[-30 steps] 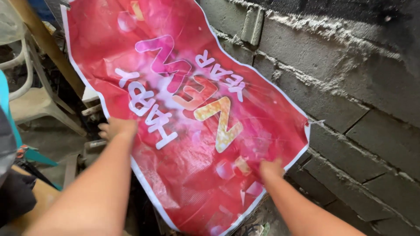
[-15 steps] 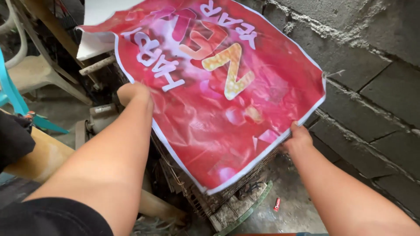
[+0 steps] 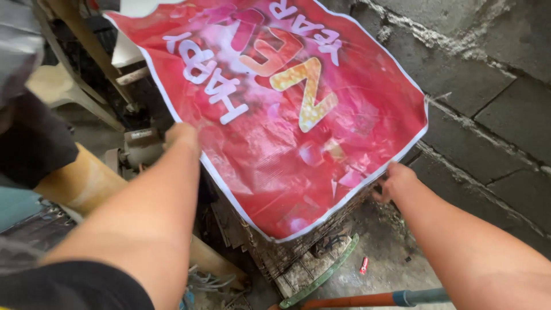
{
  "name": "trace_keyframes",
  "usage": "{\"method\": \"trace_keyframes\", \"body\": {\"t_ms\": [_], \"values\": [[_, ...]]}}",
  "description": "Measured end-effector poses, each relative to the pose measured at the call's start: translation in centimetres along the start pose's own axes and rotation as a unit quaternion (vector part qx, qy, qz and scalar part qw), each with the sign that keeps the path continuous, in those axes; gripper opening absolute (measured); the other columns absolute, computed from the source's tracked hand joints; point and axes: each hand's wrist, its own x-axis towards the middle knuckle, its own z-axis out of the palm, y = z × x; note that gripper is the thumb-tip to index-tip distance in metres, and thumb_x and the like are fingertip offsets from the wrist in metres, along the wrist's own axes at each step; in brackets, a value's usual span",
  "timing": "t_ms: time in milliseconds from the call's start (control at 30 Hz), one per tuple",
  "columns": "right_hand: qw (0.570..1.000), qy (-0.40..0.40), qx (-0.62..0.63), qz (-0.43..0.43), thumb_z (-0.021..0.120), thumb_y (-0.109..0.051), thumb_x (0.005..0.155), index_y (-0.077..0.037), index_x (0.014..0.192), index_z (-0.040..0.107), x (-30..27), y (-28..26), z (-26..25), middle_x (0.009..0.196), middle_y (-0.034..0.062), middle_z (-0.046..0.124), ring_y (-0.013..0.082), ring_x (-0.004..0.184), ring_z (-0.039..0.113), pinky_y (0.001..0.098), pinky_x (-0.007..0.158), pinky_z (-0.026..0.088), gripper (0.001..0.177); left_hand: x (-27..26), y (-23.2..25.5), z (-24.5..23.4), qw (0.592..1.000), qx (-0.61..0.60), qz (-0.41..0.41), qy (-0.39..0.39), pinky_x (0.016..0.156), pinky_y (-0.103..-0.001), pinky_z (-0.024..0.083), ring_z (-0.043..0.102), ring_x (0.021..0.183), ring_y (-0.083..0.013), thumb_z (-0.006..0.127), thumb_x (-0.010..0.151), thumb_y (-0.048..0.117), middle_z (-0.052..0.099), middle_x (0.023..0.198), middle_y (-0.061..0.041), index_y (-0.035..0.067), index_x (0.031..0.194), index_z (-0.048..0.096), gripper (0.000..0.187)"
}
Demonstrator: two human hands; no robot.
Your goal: Moving and organizing various items such as chairs, boards, and a banner in a cluttered storage area.
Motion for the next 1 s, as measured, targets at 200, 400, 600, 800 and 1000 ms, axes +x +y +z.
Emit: {"method": "trace_keyframes", "body": {"t_ms": [200,400,600,800,1000], "values": [[0.967,-0.045,-0.181,-0.175,0.065,-0.027,0.094,-0.032,0.151,0.029,-9.5,3.8,2.6,0.142,0.0104,0.052,0.0335,0.119,0.059,0.0688,0.106,0.039,0.067,-9.7,-5.9,-4.6,0.935,0.206,0.287,0.03,0.104,-0.052,0.044,0.04,0.133,-0.0376,0.069,0.081,0.026,0.044,0.147,-0.015,0.009,0.138,0.052,0.062],[0.738,-0.283,-0.235,-0.566,0.06,-0.023,0.098,-0.009,0.158,0.033,-24.5,11.3,2.3,0.156,0.0187,0.046,0.033,0.136,0.053,0.0426,0.111,0.044,0.067,-18.9,-11.0,-10.8,0.944,0.046,0.273,-0.178,0.1,-0.044,0.05,0.066,0.114,-0.0314,0.059,0.094,0.046,0.074,0.116,-0.018,0.017,0.135,0.07,0.051],[0.551,-0.534,-0.253,-0.589,0.034,-0.041,0.11,-0.004,0.155,0.042,-29.7,17.7,-3.9,0.158,0.0189,0.05,0.0296,0.148,0.045,0.0398,0.121,0.033,0.058,-30.0,-10.4,-17.0,0.882,-0.263,-0.029,-0.39,0.105,-0.045,0.044,0.057,0.121,-0.0258,0.039,0.097,0.072,0.057,0.143,-0.021,0.004,0.142,0.049,0.083],[0.714,-0.621,-0.322,-0.029,0.026,-0.07,0.094,-0.017,0.146,0.044,-34.0,19.0,-5.9,0.146,0.0232,0.054,0.0377,0.136,0.052,0.0528,0.111,0.04,0.077,-34.4,-13.8,-26.4,0.875,-0.107,0.417,-0.221,0.122,-0.048,0.032,0.045,0.145,-0.0236,0.036,0.1,0.066,0.05,0.159,-0.014,0.017,0.16,0.039,0.077],[0.719,-0.624,-0.307,0.022,0.029,-0.071,0.091,-0.02,0.148,0.043,-42.9,22.5,-5.7,0.14,0.0217,0.052,0.0382,0.13,0.054,0.0613,0.103,0.044,0.077,-29.3,-21.8,-36.5,0.801,0.312,0.498,0.114,0.113,-0.064,0.02,0.039,0.146,-0.0335,0.063,0.094,0.035,0.051,0.152,-0.011,0.022,0.145,0.052,0.054]]}}
